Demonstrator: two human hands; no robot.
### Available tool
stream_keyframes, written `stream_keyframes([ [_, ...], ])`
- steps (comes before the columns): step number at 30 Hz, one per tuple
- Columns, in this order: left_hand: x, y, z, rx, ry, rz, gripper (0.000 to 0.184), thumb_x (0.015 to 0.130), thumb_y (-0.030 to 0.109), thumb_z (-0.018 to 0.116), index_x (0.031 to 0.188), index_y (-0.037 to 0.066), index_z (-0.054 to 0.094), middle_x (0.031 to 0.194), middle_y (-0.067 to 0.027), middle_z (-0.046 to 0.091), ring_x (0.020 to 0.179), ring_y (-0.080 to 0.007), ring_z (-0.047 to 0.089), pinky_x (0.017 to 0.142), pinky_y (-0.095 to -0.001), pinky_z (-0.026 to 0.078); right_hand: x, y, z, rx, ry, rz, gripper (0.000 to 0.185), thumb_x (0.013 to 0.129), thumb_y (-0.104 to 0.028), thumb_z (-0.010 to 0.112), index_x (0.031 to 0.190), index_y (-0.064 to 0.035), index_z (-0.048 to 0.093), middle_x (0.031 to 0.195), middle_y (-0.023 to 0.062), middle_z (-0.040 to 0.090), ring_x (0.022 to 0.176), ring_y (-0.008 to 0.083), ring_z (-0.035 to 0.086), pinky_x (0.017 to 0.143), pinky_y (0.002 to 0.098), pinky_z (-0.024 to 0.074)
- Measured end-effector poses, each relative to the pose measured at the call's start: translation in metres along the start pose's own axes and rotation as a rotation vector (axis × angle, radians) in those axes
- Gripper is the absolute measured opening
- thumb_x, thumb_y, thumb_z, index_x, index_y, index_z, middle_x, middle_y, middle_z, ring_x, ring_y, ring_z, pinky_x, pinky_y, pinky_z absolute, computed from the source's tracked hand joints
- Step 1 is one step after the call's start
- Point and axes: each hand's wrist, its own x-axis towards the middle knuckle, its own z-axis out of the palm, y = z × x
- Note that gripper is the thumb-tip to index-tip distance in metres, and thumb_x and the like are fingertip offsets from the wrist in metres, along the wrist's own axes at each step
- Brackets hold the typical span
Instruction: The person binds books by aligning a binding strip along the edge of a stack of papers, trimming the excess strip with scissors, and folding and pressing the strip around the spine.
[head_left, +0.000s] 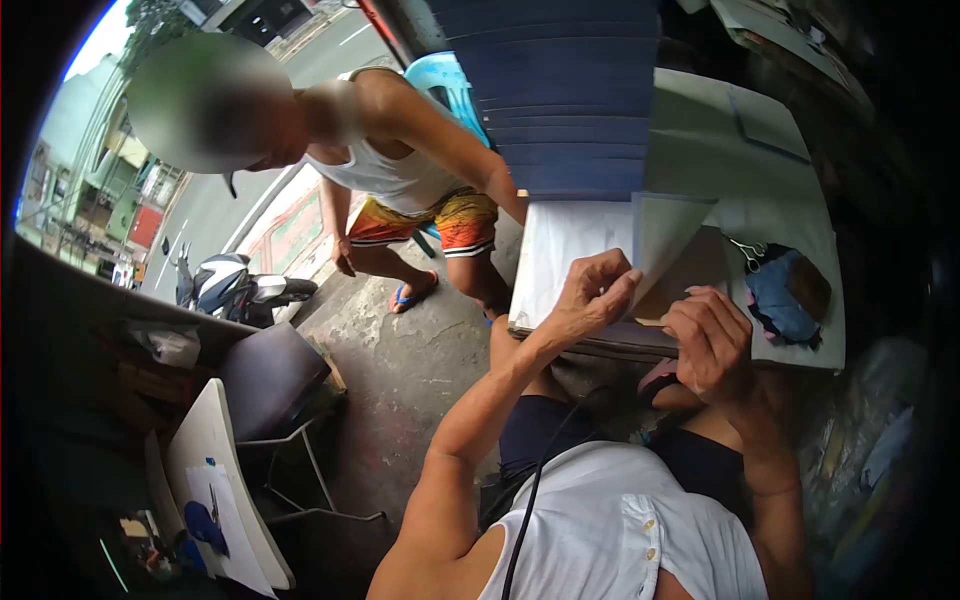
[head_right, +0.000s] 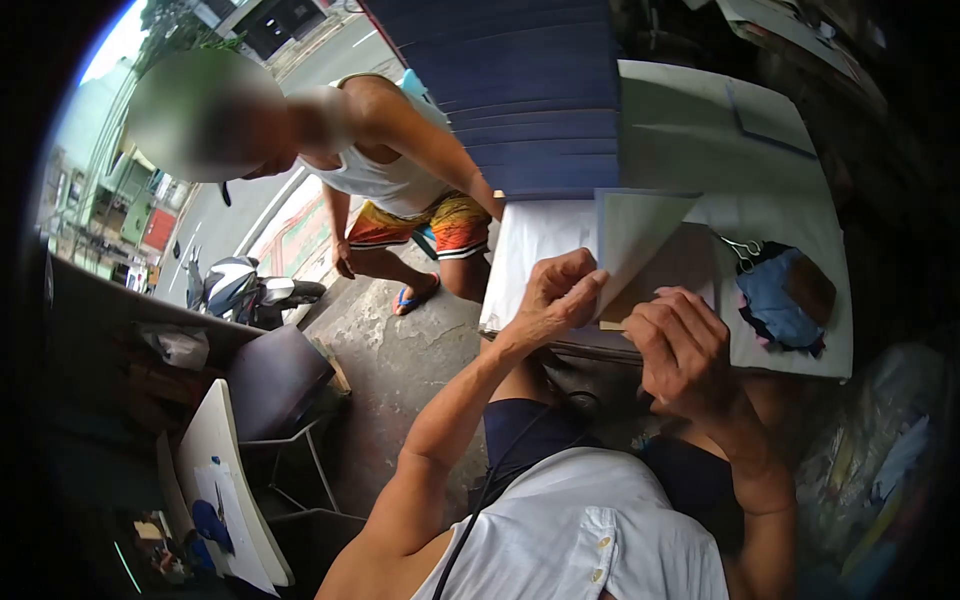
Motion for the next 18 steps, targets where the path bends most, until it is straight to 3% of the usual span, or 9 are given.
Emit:
stream_keyframes([
  [1, -0.004, 0.015, 0.003, -0.073, 0.014, -0.176, 0.031, 0.099, 0.010, 0.064, 0.073, 0.008, 0.049, 0.065, 0.0070, 0.045, 0.059, -0.0017, 0.038, 0.051, -0.0224, 0.031, -0.003, -0.007, -0.008, 0.048, 0.081, 0.031, 0.027, 0.073, 0.005, 0.070, 0.097, -0.0009, 0.060, 0.088, 0.0116, 0.063, 0.077, 0.0294, 0.065, 0.070, 0.0412, 0.0561],
  [3, -0.003, 0.004, 0.000, 0.126, -0.008, -0.020, 0.029, 0.102, 0.012, 0.062, 0.076, 0.005, 0.052, 0.064, 0.0051, 0.051, 0.058, -0.0018, 0.046, 0.052, -0.0199, 0.034, -0.019, -0.025, -0.019, 0.204, 0.190, 0.141, 0.029, 0.070, 0.002, 0.073, 0.097, -0.0022, 0.061, 0.088, 0.0094, 0.063, 0.074, 0.0258, 0.064, 0.061, 0.0364, 0.0533],
  [4, -0.006, -0.001, -0.004, 0.160, -0.013, -0.046, 0.021, 0.100, 0.009, 0.062, 0.080, 0.003, 0.058, 0.071, 0.0020, 0.057, 0.065, -0.0033, 0.052, 0.060, -0.0199, 0.039, -0.022, -0.036, -0.023, 0.260, 0.257, 0.192, 0.027, 0.071, 0.000, 0.074, 0.095, -0.0027, 0.062, 0.084, 0.0063, 0.059, 0.073, 0.0246, 0.062, 0.059, 0.0363, 0.0523],
  [5, -0.006, 0.005, 0.005, 0.209, -0.010, 0.026, 0.015, 0.100, 0.008, 0.061, 0.087, 0.001, 0.063, 0.084, -0.0027, 0.063, 0.076, -0.0063, 0.057, 0.070, -0.0222, 0.045, -0.024, -0.044, -0.028, 0.318, 0.278, 0.227, 0.023, 0.073, -0.004, 0.076, 0.091, -0.0039, 0.062, 0.082, 0.0052, 0.056, 0.072, 0.0252, 0.060, 0.060, 0.0362, 0.0521],
  [6, -0.005, 0.014, 0.003, 0.312, -0.066, 0.037, 0.013, 0.100, 0.009, 0.059, 0.096, -0.001, 0.066, 0.095, -0.0053, 0.064, 0.088, -0.0106, 0.059, 0.080, -0.0254, 0.047, -0.031, -0.051, -0.027, 0.402, 0.278, 0.270, 0.017, 0.079, 0.002, 0.074, 0.091, -0.0026, 0.063, 0.084, 0.0077, 0.061, 0.074, 0.0251, 0.063, 0.059, 0.0368, 0.0518],
  [8, 0.015, -0.002, -0.018, 0.469, -0.148, 0.350, 0.016, 0.100, 0.013, 0.061, 0.103, -0.002, 0.066, 0.109, -0.0124, 0.066, 0.104, -0.0242, 0.061, 0.094, -0.0376, 0.047, -0.039, -0.062, -0.020, 0.398, 0.331, 0.311, 0.014, 0.082, -0.001, 0.073, 0.086, -0.0042, 0.060, 0.085, 0.0072, 0.059, 0.077, 0.0243, 0.063, 0.061, 0.0373, 0.0518],
  [10, 0.029, 0.006, -0.024, 0.804, -0.148, 0.414, 0.022, 0.100, 0.019, 0.062, 0.111, 0.000, 0.067, 0.124, -0.0171, 0.065, 0.117, -0.0318, 0.059, 0.103, -0.0449, 0.044, -0.054, -0.067, -0.015, 0.442, 0.303, 0.391, 0.014, 0.084, -0.004, 0.073, 0.083, -0.0052, 0.059, 0.083, 0.0071, 0.060, 0.076, 0.0244, 0.063, 0.061, 0.0378, 0.0516],
  [14, 0.053, 0.002, -0.023, 1.147, -0.226, 0.377, 0.036, 0.100, 0.023, 0.062, 0.130, 0.004, 0.062, 0.140, -0.0179, 0.057, 0.132, -0.0383, 0.051, 0.112, -0.0526, 0.038, -0.076, -0.068, -0.008, 0.632, 0.187, 0.624, 0.015, 0.086, -0.008, 0.071, 0.080, -0.0071, 0.057, 0.077, 0.0066, 0.063, 0.070, 0.0254, 0.065, 0.062, 0.0384, 0.0514],
  [18, 0.056, -0.005, -0.019, 1.117, -0.269, 0.346, 0.041, 0.100, 0.024, 0.062, 0.136, 0.005, 0.059, 0.142, -0.0184, 0.056, 0.132, -0.0364, 0.052, 0.112, -0.0504, 0.039, -0.088, -0.046, -0.003, 0.679, 0.031, 0.886, 0.013, 0.085, -0.007, 0.071, 0.081, -0.0024, 0.060, 0.074, 0.0113, 0.064, 0.069, 0.0280, 0.066, 0.063, 0.0396, 0.0510],
])
